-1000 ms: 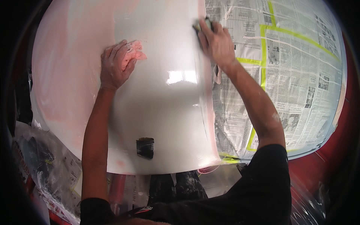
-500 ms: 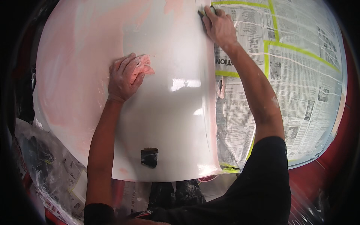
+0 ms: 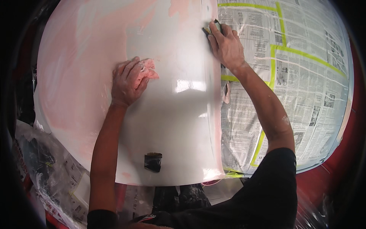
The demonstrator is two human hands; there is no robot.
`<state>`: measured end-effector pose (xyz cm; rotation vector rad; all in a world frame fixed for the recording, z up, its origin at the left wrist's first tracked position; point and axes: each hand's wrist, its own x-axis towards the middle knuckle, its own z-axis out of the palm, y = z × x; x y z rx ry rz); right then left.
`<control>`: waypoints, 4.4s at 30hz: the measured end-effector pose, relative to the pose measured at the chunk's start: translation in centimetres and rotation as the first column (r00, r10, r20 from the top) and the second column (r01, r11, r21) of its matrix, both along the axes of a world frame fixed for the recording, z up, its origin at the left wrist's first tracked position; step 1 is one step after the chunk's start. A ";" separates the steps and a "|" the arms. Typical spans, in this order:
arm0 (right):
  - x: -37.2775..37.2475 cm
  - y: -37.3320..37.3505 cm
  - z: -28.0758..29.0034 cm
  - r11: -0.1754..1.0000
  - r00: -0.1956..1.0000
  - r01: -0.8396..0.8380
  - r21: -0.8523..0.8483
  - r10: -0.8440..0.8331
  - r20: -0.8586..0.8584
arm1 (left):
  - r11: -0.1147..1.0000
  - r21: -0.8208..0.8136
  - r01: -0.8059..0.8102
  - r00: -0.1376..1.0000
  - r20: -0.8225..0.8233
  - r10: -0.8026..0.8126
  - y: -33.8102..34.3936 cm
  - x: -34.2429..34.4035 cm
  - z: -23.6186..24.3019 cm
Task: The person sands a white car part, likely a fender, using a sanding block and a pink cloth. They repeatedly rub the surface, wipe it with the cloth, and occasionally dip the sanding block into a pink bucket of water.
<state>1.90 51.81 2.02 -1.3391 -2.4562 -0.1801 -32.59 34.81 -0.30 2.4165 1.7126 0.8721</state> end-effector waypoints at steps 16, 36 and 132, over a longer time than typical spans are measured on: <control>4.1 -14.8 2.2 0.979 0.988 -0.156 -0.130 0.155 -0.018 | 0.999 0.001 0.036 0.999 -0.005 -0.036 0.3 0.6 0.2; 3.6 0.5 1.5 0.995 0.988 -0.100 0.011 0.098 0.118 | 0.995 0.065 0.070 0.997 0.032 -0.072 1.3 1.8 -0.9; 15.0 -68.8 9.7 0.700 0.673 0.060 -0.712 -0.555 -0.489 | 0.950 -0.285 -0.123 0.983 -0.164 0.079 -47.8 10.6 5.9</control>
